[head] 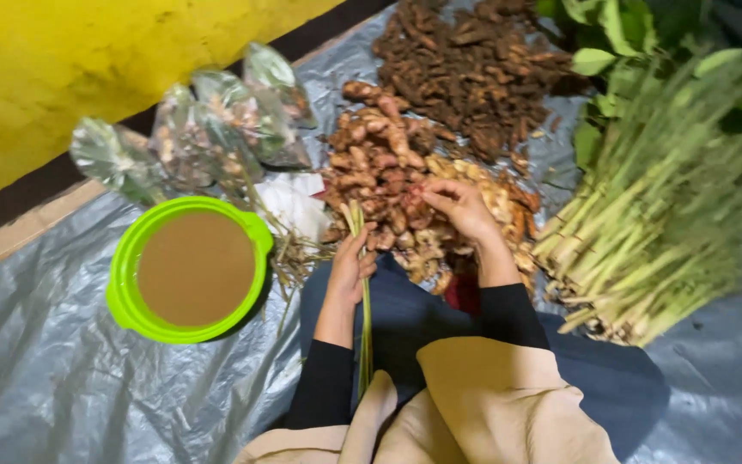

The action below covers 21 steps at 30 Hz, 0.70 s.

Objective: A person sits on the floor sorting, cleaning, and organizing harvested lemongrass and ginger into piles and bags.

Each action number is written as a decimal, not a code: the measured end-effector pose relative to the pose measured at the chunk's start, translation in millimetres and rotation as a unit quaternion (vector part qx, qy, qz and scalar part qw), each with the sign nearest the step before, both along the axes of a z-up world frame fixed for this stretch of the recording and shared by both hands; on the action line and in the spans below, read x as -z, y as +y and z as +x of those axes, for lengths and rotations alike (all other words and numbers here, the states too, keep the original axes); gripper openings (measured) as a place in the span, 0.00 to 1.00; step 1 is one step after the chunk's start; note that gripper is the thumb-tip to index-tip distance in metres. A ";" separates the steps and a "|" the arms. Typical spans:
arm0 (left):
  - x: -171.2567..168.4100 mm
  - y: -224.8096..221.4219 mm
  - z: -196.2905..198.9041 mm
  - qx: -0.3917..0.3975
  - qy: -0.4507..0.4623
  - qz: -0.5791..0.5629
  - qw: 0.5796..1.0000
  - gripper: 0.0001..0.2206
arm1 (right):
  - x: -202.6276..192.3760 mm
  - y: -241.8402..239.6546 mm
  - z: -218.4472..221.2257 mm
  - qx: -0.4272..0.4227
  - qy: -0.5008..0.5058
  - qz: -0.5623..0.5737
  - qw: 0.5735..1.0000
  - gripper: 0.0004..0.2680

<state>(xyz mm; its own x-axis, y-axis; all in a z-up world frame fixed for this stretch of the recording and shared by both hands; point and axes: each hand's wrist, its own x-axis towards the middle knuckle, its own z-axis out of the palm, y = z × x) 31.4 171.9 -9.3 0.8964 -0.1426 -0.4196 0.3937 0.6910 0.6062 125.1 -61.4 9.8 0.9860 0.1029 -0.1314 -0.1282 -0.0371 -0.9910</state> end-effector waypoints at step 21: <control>-50.3 -119.1 -28.4 0.146 -0.070 0.092 0.982 0.15 | 116.9 -188.8 -83.5 0.079 0.041 -0.367 0.926 0.07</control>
